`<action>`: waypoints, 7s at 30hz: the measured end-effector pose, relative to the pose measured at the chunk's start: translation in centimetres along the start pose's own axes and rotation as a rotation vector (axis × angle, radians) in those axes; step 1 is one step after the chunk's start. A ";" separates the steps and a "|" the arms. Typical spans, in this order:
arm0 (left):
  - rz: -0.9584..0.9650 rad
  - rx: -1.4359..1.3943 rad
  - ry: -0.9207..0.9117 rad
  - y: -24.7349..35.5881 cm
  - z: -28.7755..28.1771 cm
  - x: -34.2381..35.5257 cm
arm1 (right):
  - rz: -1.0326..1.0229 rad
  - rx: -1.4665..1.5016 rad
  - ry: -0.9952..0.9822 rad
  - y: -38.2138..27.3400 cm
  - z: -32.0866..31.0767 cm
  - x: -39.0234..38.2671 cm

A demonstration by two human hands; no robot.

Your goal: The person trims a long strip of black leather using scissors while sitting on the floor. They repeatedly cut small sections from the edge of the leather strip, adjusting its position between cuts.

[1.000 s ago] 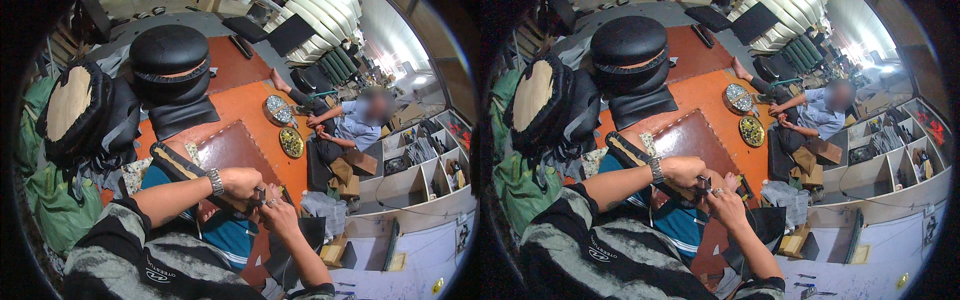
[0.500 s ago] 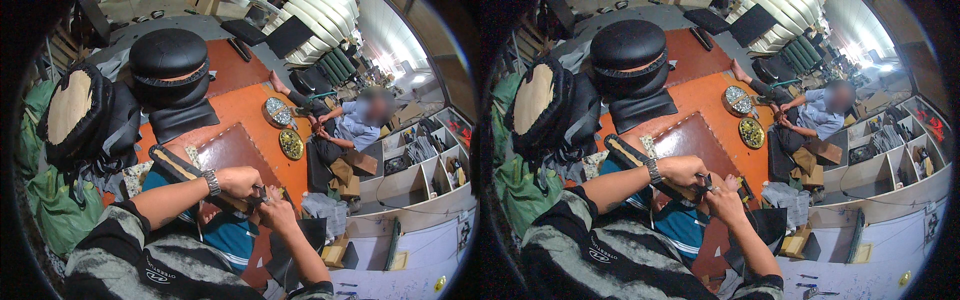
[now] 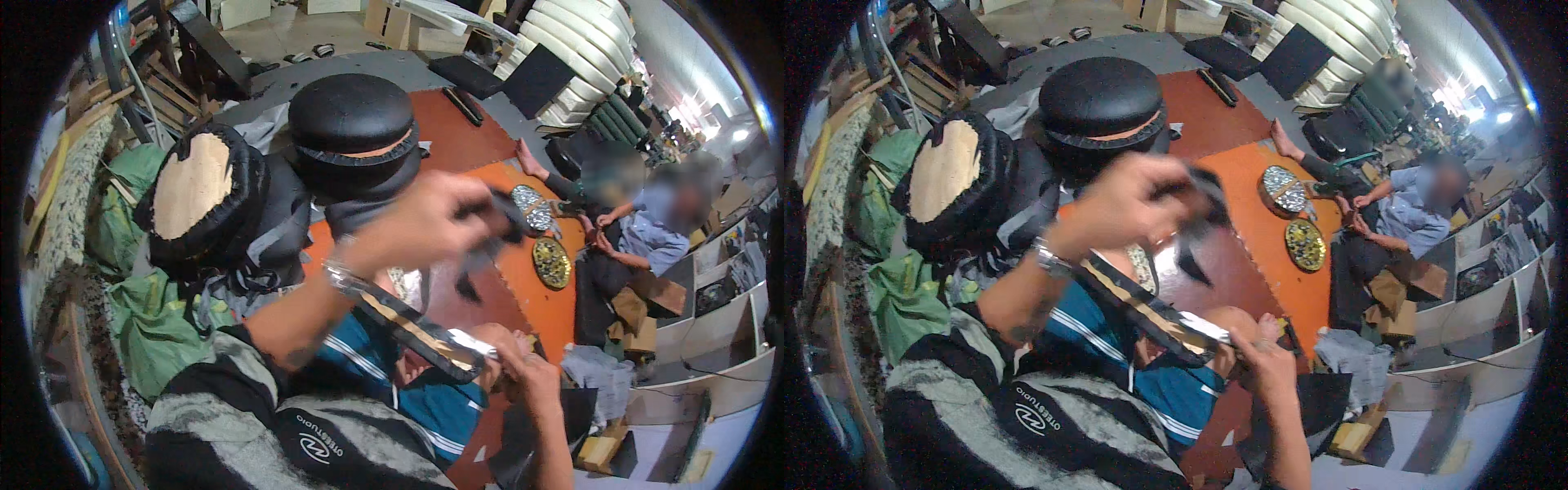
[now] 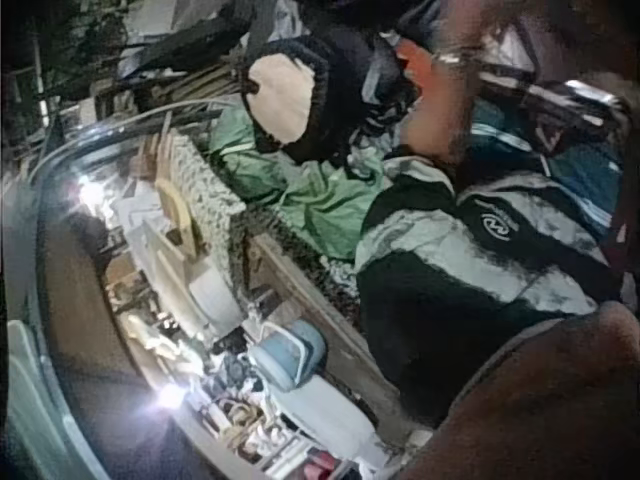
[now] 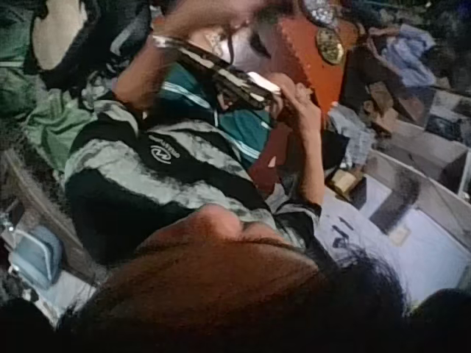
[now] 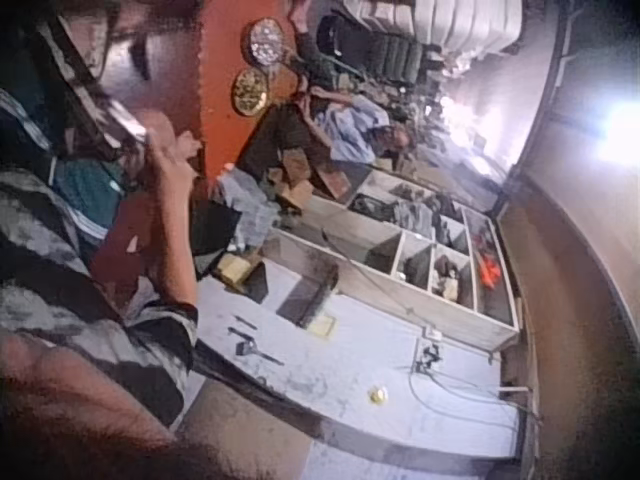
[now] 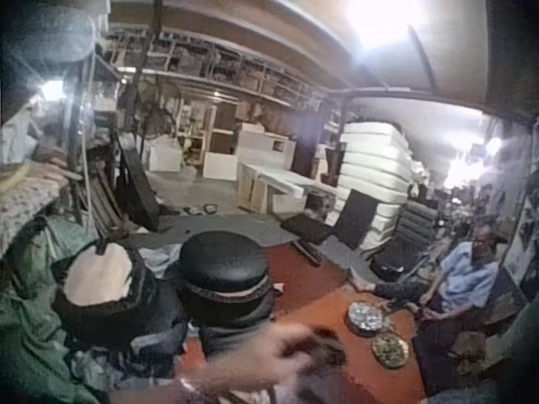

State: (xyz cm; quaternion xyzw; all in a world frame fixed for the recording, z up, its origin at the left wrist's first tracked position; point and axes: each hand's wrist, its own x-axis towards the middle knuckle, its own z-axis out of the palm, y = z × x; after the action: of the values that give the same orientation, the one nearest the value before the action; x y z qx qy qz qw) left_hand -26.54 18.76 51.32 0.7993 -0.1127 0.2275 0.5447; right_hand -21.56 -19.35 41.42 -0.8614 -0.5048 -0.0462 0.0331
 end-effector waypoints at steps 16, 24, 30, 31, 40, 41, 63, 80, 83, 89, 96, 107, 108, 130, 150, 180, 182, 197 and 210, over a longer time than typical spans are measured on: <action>-0.442 1.648 0.723 4.6 -30.0 -20.3 | 1.334 0.840 0.368 4.4 13.8 -21.1; -0.213 0.533 -0.472 -8.7 -1.9 -15.2 | 1.512 1.053 0.148 -4.6 18.6 -24.0; -0.249 0.682 -0.687 -11.7 10.9 -13.1 | 1.532 0.575 -0.056 -10.1 24.0 -28.5; -0.372 0.561 -0.738 -12.1 10.9 -11.8 | 1.459 0.603 -0.034 -10.0 24.2 -28.8; -0.411 -1.065 -0.090 -7.9 3.4 -4.7 | 1.274 0.599 0.199 -6.1 16.7 -23.6; -0.438 -1.296 -0.070 -7.7 2.8 -4.6 | 1.287 0.669 0.282 -5.3 15.7 -22.1; -0.605 -1.289 -0.020 -6.9 11.9 -6.8 | 0.547 0.977 0.543 -6.0 -6.6 2.9; -0.390 -0.306 -0.144 -3.5 24.5 -6.7 | 0.970 1.297 0.921 -0.9 2.0 8.6; -0.366 -0.318 -0.185 -2.0 24.1 -5.7 | 0.998 1.182 0.961 -0.2 1.9 8.2; -0.411 -0.382 -0.391 -2.5 21.7 -3.5 | 1.066 1.350 0.976 0.5 1.2 7.3; -0.635 -0.860 -0.046 -6.8 18.9 0.7 | 0.921 1.268 0.686 -3.5 2.3 10.4; -0.741 -0.974 0.157 -12.3 12.8 2.6 | 0.736 1.218 0.015 -4.1 1.2 9.2; -0.710 -0.984 0.177 -12.3 13.0 2.5 | 0.767 1.156 -0.007 -4.1 1.1 9.1; -0.589 -1.127 0.068 -7.5 13.6 5.8 | 0.831 1.109 0.252 -5.1 0.8 9.3; -0.595 -0.771 -0.706 -3.7 18.6 -5.9 | 1.024 1.562 1.116 -0.2 -1.8 7.7; -0.423 -0.073 -0.753 -0.2 19.1 -10.7 | 0.882 1.760 1.218 4.0 -3.2 4.1; -0.420 0.053 -0.776 -0.4 18.9 -10.8 | 0.820 1.807 1.301 5.0 -4.0 3.5; -0.685 -0.266 -0.737 -8.9 15.5 -13.0 | 0.076 2.178 1.206 6.5 -3.0 -0.1; -0.769 -0.304 -0.783 -11.5 14.3 -13.6 | 0.690 1.853 1.120 5.2 -2.8 2.0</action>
State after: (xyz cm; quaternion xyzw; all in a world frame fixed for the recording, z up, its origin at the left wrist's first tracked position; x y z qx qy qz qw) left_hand -30.04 9.08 30.94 0.7202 -0.0383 -0.3193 0.6148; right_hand -16.13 -20.44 44.36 -0.4565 0.0056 -0.0220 0.8894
